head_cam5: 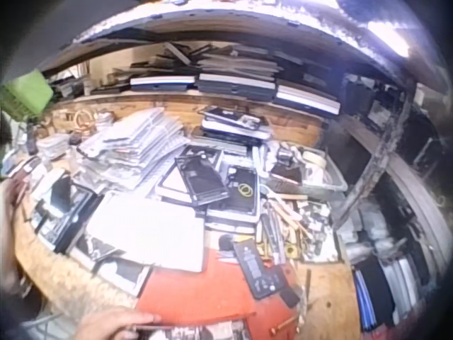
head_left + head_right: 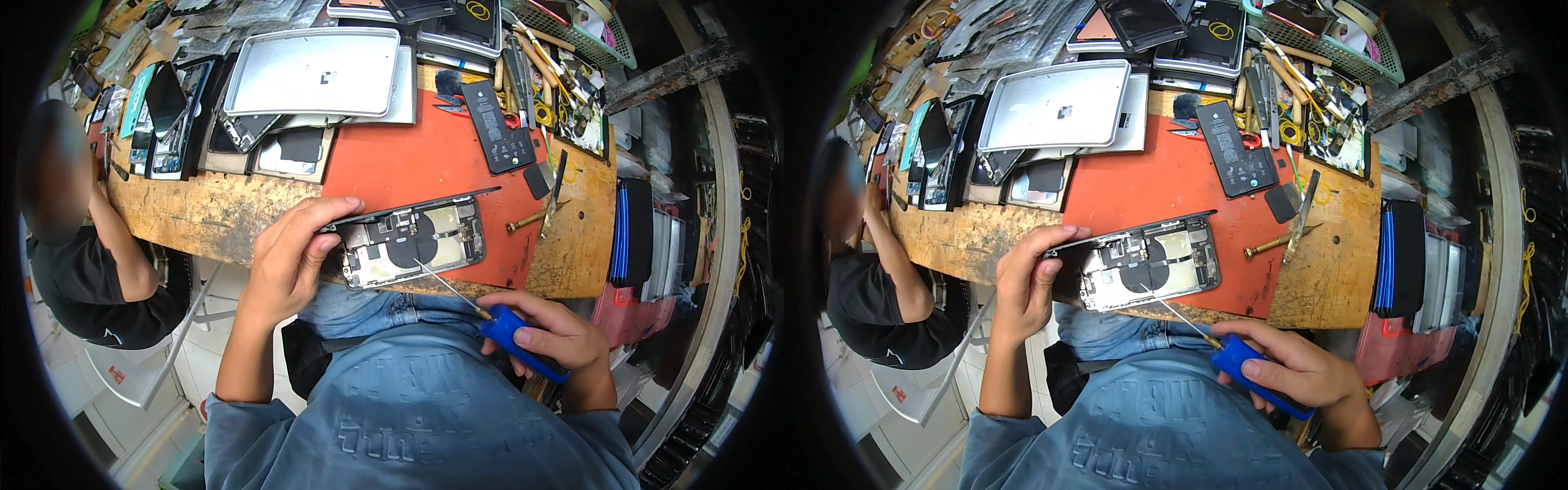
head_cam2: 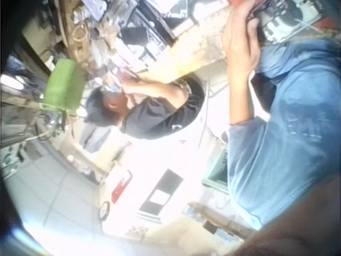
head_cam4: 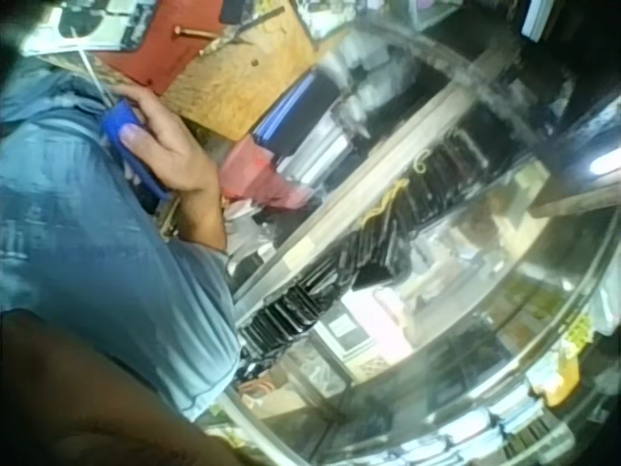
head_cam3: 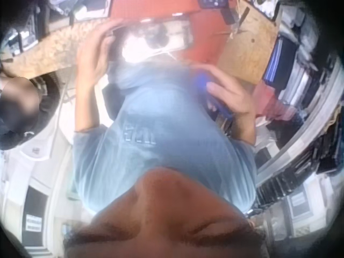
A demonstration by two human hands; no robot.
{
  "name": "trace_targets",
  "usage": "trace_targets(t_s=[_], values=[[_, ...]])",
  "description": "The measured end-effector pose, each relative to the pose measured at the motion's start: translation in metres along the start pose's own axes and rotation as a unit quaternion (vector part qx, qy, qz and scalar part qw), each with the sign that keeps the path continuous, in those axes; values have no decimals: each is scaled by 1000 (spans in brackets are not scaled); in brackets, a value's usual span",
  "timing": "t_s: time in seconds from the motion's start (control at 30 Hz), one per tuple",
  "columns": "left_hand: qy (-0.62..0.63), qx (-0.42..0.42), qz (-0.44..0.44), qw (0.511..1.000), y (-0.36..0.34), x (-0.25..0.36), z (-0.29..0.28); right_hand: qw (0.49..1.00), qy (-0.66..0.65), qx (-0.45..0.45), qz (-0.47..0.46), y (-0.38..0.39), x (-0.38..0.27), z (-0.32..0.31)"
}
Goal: The person opens a smartphone, removes the battery, and uses a screwdriver to detach internal components. They handle the battery and other parts on a cluttered workbench.
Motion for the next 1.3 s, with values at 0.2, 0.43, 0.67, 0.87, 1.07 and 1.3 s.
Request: trace_targets(t_s=[0.2,0.43,0.67,0.87,1.07,1.3], values=[[-14,-4,46,999,4,5,1,991,-119,-55,25,-14,11,22],[-89,-132,-27,987,3,8,22,985,-160,-52,32,-23,21,33],[-145,-164,-12,976,1,2,30,988,-149,-42,28,-24,22,31],[-135,-157,-13,978,0,1,30,986,-161,-24,46,-18,24,32],[-142,-141,0,980,-2,3,29,982,-177,-19,66,-14,26,35],[-147,-118,8,982,-2,5,29,977,-203,-8,68,-11,26,38]])
Point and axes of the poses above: each hand's wrist, its own y-axis away from the middle knuckle, its own z-axis out of the palm, x = y × z, the point moved 10 cm from there along -y, towards the middle knuckle, and after that the axes turned 6 degrees about -y, right-handed, at the moved point
